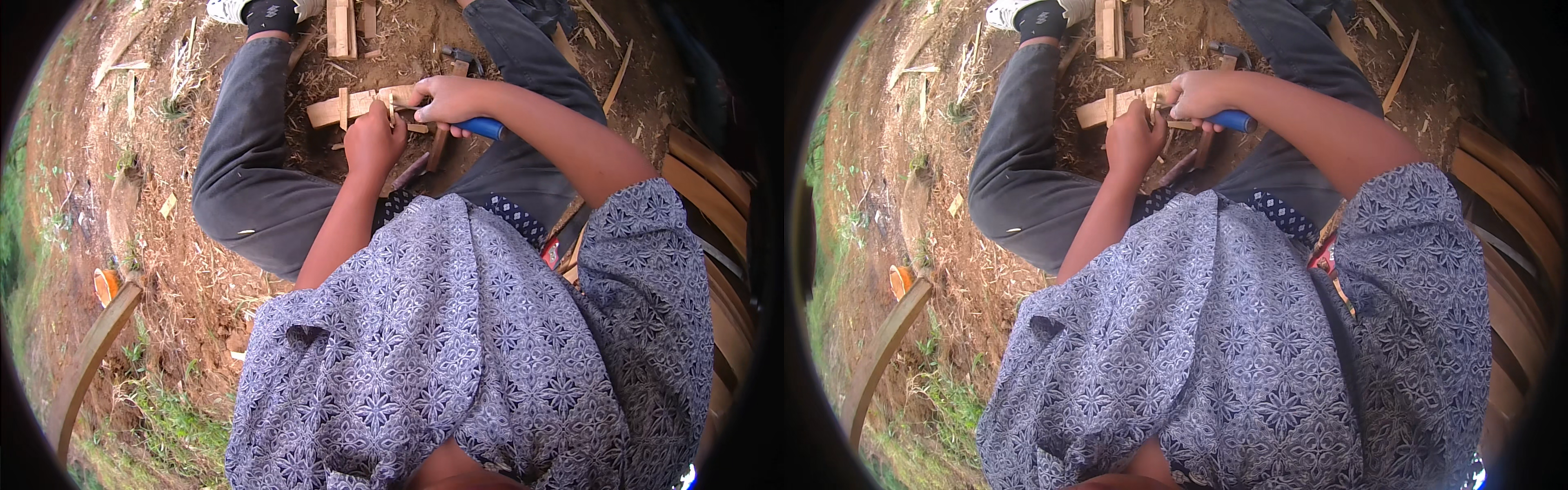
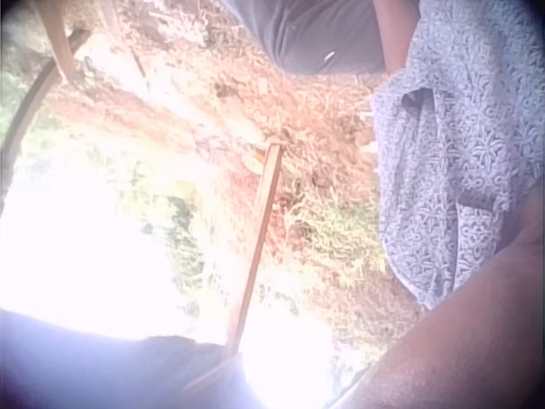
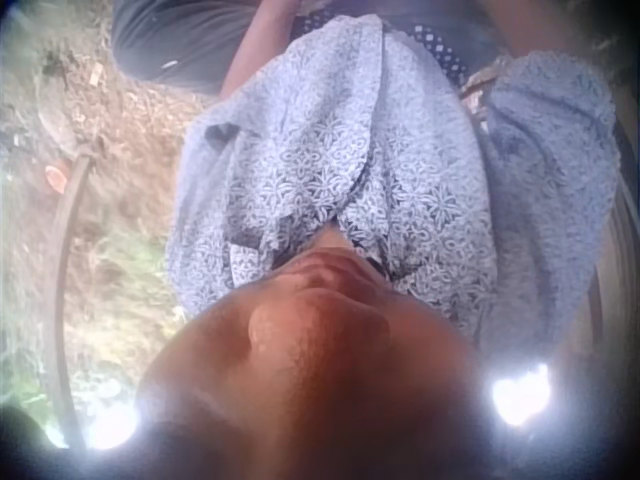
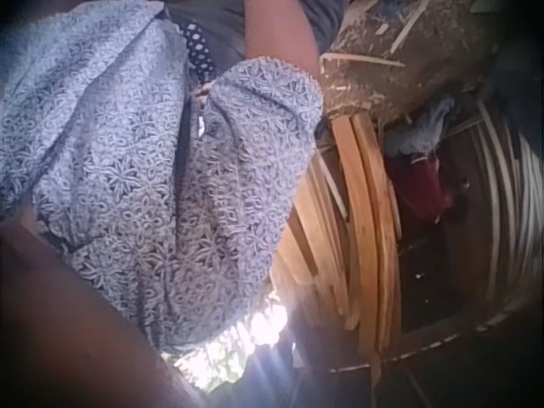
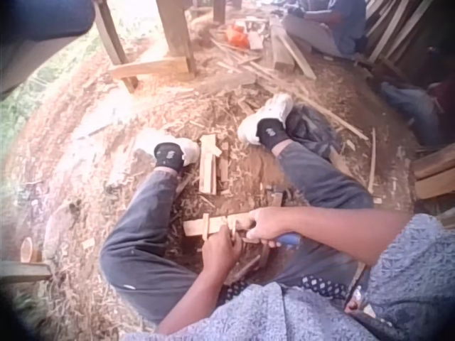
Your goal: The person sits on the ground and uses a chisel and hammer to carve a small piece of wood. They repeatedly position the chisel on the wood and strike it with the hammer to remove shavings, occasionally adjusting the wood's position.
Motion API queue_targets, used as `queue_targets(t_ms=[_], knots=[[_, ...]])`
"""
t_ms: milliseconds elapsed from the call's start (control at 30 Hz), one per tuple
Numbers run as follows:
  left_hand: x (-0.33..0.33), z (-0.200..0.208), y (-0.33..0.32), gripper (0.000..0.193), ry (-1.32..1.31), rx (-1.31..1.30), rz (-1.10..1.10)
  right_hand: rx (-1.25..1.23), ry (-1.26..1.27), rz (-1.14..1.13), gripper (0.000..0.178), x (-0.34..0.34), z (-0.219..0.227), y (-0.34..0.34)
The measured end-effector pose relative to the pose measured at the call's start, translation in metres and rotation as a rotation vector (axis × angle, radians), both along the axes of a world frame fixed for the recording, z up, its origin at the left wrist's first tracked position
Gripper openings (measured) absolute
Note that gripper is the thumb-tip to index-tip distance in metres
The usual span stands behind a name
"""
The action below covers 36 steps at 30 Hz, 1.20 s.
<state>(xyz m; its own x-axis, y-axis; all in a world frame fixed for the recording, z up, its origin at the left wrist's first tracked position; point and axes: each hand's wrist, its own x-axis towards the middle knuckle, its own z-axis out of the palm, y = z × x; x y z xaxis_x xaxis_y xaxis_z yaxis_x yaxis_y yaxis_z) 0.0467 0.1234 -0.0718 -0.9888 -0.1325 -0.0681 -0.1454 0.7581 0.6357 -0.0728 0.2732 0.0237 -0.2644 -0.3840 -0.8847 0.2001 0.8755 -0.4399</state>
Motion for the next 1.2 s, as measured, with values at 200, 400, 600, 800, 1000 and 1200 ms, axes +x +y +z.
queue_targets(t_ms=[200,400,600,800,1000,1200], knots=[[0.000,-0.006,0.002,0.025,-0.006,0.048,-0.024,0.089,0.026,0.030,0.046,-0.001,0.001,-0.011],[0.001,-0.004,0.007,0.025,-0.022,0.049,-0.040,0.090,0.045,-0.036,0.048,0.007,-0.012,-0.010],[0.002,-0.008,0.008,0.025,-0.030,0.037,-0.030,0.057,0.060,-0.073,0.048,0.013,-0.016,-0.010],[-0.014,-0.023,0.005,0.025,-0.060,-0.048,0.032,-0.016,0.235,-0.146,0.048,0.019,-0.043,-0.013],[-0.010,-0.023,-0.008,0.026,-0.071,-0.074,0.042,-0.045,0.195,-0.225,0.045,0.027,-0.041,-0.010],[-0.011,-0.022,-0.027,0.034,-0.205,-0.199,0.015,-0.120,0.117,-0.370,0.045,0.038,-0.056,-0.007]])
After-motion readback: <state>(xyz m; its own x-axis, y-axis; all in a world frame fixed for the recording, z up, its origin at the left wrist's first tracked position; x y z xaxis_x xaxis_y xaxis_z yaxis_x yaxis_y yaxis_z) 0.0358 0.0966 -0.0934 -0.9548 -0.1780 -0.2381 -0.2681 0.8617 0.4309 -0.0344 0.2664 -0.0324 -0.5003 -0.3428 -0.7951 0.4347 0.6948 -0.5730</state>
